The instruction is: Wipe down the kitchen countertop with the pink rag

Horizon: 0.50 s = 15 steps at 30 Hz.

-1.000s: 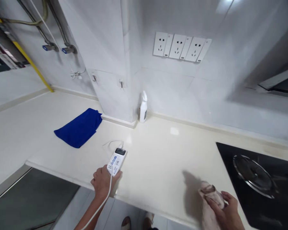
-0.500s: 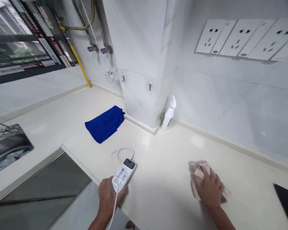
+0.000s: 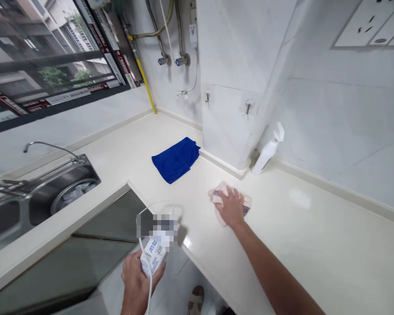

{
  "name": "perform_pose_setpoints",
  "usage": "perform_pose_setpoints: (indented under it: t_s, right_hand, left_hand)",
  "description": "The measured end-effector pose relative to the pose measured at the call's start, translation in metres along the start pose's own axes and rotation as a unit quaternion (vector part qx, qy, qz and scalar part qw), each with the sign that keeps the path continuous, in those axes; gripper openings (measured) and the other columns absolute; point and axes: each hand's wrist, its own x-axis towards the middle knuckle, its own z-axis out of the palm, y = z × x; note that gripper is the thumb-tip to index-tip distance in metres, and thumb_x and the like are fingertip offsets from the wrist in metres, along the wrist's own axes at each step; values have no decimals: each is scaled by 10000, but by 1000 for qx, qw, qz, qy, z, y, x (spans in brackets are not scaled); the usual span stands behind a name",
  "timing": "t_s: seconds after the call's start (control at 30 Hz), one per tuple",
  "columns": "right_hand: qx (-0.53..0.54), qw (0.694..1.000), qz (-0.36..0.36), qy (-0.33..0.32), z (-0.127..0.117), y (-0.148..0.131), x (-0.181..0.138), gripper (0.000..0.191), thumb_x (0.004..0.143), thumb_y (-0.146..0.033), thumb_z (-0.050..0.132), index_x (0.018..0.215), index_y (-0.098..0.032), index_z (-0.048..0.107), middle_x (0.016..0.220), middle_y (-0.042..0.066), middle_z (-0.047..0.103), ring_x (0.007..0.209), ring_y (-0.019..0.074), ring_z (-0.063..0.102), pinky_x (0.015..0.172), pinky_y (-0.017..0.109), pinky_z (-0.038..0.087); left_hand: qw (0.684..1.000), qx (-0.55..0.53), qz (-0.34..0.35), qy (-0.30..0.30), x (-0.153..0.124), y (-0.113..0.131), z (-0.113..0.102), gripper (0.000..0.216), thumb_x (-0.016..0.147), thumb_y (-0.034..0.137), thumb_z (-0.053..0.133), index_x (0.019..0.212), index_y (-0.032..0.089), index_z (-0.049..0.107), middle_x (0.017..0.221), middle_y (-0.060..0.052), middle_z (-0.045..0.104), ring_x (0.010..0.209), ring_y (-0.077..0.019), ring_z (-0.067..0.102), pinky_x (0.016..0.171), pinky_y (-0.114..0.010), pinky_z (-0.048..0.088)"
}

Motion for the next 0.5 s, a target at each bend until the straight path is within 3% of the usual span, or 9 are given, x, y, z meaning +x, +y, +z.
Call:
perform_pose_setpoints:
  t_s: [0.13, 0.23, 0.37, 0.5]
  right_hand:
    - [59, 989, -130, -35, 24, -80, -52, 560, 991, -476, 642, 1533, -356, 573, 1766, 60, 332, 1606, 400, 225, 1294, 642, 95]
    - [104, 973, -198, -50, 39, -116, -95, 604, 970, -506, 679, 1543, -379, 539, 1776, 41, 314, 1630, 380, 189, 1307, 639, 82]
    - [114, 973, -191, -68, 44, -129, -134, 669, 912, -391, 737, 1545, -361, 522, 1755, 62, 360, 1608, 386, 252, 1280, 650, 177]
    - [99, 975, -184, -83, 39, -115, -172, 661, 854, -209, 745, 1476, -358, 580, 1719, 69, 428, 1545, 372, 374, 1241, 618, 277]
  left_hand:
    - [1000, -15, 9, 24, -6, -25, -17, 612, 766, 634, 580, 1204, 210, 632, 1089, -144, 655, 1114, -406, 635, 1016, -616, 523]
    - [1000, -16, 0, 19, -7, -36, -26, 630, 750, 651, 575, 1201, 215, 635, 1097, -144, 659, 1123, -406, 626, 1015, -603, 530]
    - [999, -38, -8, -3, -7, -39, -41, 643, 685, 658, 618, 1169, 235, 634, 1070, -143, 671, 1096, -407, 627, 1026, -575, 517]
    - [998, -50, -8, -43, -6, -33, -52, 643, 638, 657, 650, 1135, 250, 631, 1105, -146, 682, 1104, -410, 631, 1022, -556, 510]
